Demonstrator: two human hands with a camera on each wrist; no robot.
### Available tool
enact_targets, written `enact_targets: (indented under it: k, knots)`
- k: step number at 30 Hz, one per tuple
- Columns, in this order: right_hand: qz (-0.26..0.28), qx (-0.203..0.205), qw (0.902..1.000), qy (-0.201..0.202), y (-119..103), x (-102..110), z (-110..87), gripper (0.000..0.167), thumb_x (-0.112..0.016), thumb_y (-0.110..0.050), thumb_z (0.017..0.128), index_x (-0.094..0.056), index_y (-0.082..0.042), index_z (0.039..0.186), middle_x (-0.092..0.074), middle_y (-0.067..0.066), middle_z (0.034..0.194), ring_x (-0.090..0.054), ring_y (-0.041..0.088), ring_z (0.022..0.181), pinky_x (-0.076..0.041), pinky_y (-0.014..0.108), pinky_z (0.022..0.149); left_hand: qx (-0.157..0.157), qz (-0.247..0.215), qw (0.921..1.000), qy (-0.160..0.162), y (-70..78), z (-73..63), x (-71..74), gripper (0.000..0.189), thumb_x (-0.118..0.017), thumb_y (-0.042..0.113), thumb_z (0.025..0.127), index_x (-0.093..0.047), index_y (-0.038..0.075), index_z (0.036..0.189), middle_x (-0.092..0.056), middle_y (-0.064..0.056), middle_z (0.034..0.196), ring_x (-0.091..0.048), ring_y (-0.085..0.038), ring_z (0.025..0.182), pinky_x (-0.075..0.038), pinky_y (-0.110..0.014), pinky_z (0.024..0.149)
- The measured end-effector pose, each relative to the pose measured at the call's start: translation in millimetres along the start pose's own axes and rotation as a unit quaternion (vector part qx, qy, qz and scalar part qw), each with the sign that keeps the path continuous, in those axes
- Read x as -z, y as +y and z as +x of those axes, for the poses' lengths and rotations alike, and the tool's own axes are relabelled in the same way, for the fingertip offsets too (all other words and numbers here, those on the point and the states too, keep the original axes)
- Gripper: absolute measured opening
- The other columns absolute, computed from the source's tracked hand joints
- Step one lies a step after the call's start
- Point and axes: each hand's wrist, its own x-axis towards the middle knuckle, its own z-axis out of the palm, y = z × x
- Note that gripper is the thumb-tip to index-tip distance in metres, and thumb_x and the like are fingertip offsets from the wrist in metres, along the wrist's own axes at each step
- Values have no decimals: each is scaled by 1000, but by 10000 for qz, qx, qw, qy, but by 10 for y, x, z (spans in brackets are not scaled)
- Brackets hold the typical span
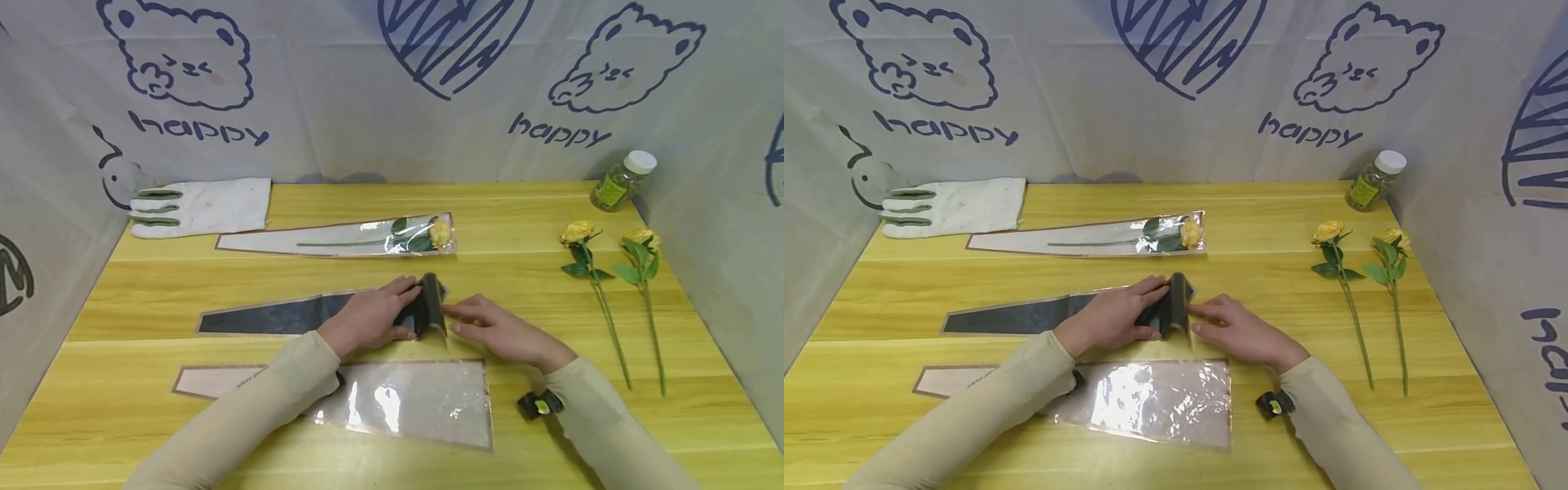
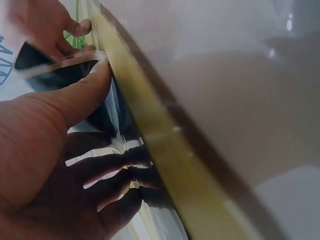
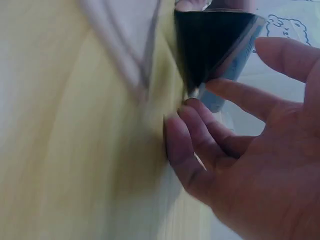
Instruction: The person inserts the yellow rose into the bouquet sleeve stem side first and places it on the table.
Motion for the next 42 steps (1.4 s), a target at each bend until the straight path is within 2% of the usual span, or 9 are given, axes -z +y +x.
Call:
enact_targets:
  k: [5, 8, 13, 19, 22, 29, 35, 37, 42]
  knots:
    - [1481, 40, 9889, -55, -37, 36, 56, 52, -48, -24, 105, -35, 1, 148, -48, 23, 141, -50, 35, 124, -46, 48, 96, -76, 64, 9999, 24, 7, 0, 8, 81, -68, 49, 89, -33, 18, 154, -29, -13, 157, -37, -29, 138, -46, -43, 96]
    - [1851, -53, 9825, 215, -32, 58, 71, 49, -48, -18, 105, -34, 4, 146, -55, 25, 129, -58, 33, 110, -50, 43, 91, -122, 165, 9998, -17, 16, -4, 16, 76, -67, 50, 90, -36, 22, 153, -29, -15, 156, -38, -30, 137, -47, -43, 95]
    - [1746, -205, 9797, 967, 8, 86, 83, 42, -51, -9, 102, -39, 6, 140, -61, 21, 113, -59, 23, 95, -49, 32, 81, -112, 252, 9994, -196, 24, -13, 36, 68, -64, 50, 92, -42, 23, 150, -25, -14, 158, -32, -28, 141, -46, -43, 96]
    - [2053, -570, 9655, 1500, 22, 114, 120, 51, -53, 4, 97, -31, 10, 142, -66, 18, 104, -64, 16, 87, -53, 29, 77, -125, 380, 9989, -253, 27, -15, 49, 67, -64, 49, 92, -43, 22, 150, -24, -14, 158, -27, -27, 143, -48, -42, 94]
    - [2162, -613, 9631, 1478, 34, 114, 136, 47, -55, 7, 94, -36, 15, 137, -68, 15, 96, -64, 15, 82, -55, 30, 74, -104, 409, 9987, -280, 38, -8, 59, 65, -64, 47, 93, -43, 21, 149, -24, -14, 158, -27, -26, 143, -49, -42, 93]
    - [1863, -643, 9728, 1214, 67, 98, 160, 17, -60, 5, 92, -60, 18, 103, -66, 11, 79, -61, 15, 67, -55, 29, 63, -12, 379, 9989, -285, 60, 6, 61, 65, -66, 44, 93, -45, 16, 148, -25, -14, 158, -28, -26, 143, -46, -41, 96]
    - [1759, -848, 9736, 1179, 72, 102, 170, 15, -62, -1, 94, -62, 13, 100, -66, 10, 77, -61, 16, 66, -55, 30, 62, -310, 207, 9991, 206, 127, 117, 81, 58, -67, 35, 94, -52, 5, 142, -45, -12, 146, -50, -26, 128, -48, -40, 95]
    - [1744, -885, 9736, 1176, 78, 102, 173, 16, -62, -2, 94, -62, 13, 101, -67, 10, 77, -61, 16, 66, -55, 30, 63, -467, 73, 9981, 390, 173, 176, 95, 55, -66, 32, 95, -52, 5, 141, -51, -11, 141, -56, -26, 119, -49, -39, 92]
    - [1763, -815, 9742, 1152, 87, 100, 185, 16, -62, -3, 94, -62, 12, 101, -68, 10, 80, -62, 16, 69, -55, 29, 65, -728, -55, 9953, 637, 302, 309, 144, 51, -65, 28, 97, -51, 12, 143, -56, -9, 137, -60, -24, 114, -52, -40, 85]
